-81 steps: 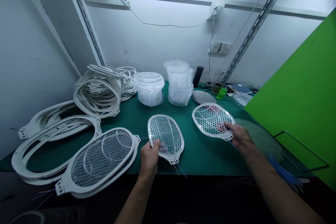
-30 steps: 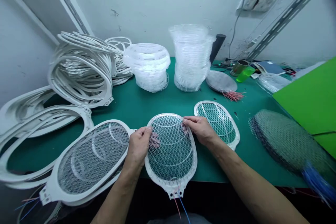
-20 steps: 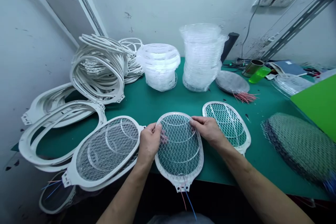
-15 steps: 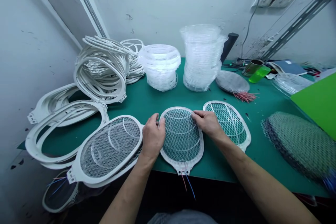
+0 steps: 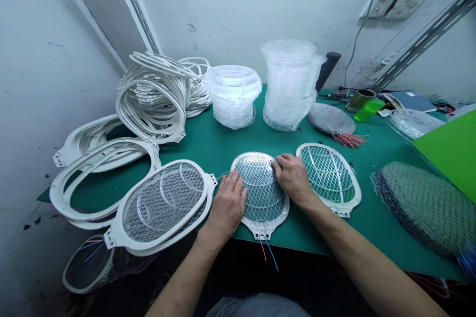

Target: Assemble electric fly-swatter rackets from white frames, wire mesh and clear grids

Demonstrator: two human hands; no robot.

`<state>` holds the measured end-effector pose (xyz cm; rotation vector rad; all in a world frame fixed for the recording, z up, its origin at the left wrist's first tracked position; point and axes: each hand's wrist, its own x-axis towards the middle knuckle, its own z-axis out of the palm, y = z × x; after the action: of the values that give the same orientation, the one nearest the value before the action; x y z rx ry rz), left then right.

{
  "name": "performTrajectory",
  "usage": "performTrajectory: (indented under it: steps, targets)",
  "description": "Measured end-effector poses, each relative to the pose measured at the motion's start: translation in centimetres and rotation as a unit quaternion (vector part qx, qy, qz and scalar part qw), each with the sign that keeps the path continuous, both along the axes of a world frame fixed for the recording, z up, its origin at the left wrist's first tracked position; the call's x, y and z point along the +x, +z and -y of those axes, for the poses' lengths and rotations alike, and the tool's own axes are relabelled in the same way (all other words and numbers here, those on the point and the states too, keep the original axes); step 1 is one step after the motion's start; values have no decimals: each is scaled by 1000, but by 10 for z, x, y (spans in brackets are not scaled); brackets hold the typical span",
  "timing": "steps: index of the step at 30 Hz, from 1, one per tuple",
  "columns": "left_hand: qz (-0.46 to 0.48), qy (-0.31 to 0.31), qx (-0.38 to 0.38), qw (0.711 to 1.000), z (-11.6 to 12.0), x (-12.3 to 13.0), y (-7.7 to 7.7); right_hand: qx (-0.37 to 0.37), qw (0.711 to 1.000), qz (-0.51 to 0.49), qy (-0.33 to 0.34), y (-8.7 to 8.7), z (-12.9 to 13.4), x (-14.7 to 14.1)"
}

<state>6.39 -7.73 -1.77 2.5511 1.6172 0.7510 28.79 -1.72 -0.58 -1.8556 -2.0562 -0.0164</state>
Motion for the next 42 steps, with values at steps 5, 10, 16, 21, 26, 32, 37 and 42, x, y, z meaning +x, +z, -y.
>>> performTrajectory:
  steps: [5, 10, 16, 21, 26, 32, 37, 42]
  targets:
    - [-18, -5, -15, 1000, 0, 0, -2, 12, 994, 60, 86, -5, 4, -10]
    - [-42, -17, -62, 997, -20, -2, 10, 3, 990, 62, 124, -13, 3, -17]
    - [-87, 0, -92, 992, -42, 3, 7, -21, 987, 79, 141, -7, 6, -13]
    - [-96, 14, -102, 990, -54, 10, 10, -47, 983, 95, 149, 0, 8, -11]
    - [-111, -10, -96, 989, -63, 15, 7, -68, 980, 101, 161, 7, 4, -11]
    - [-120, -8, -93, 988, -63, 14, 3, -53, 965, 94, 238, 10, -6, -9]
    - [-119, -4, -93, 988, -61, 16, 6, -49, 962, 76, 257, 4, -11, -3]
    - [-131, -2, -119, 984, -62, 19, 8, -72, 970, 56, 224, 2, -4, 9]
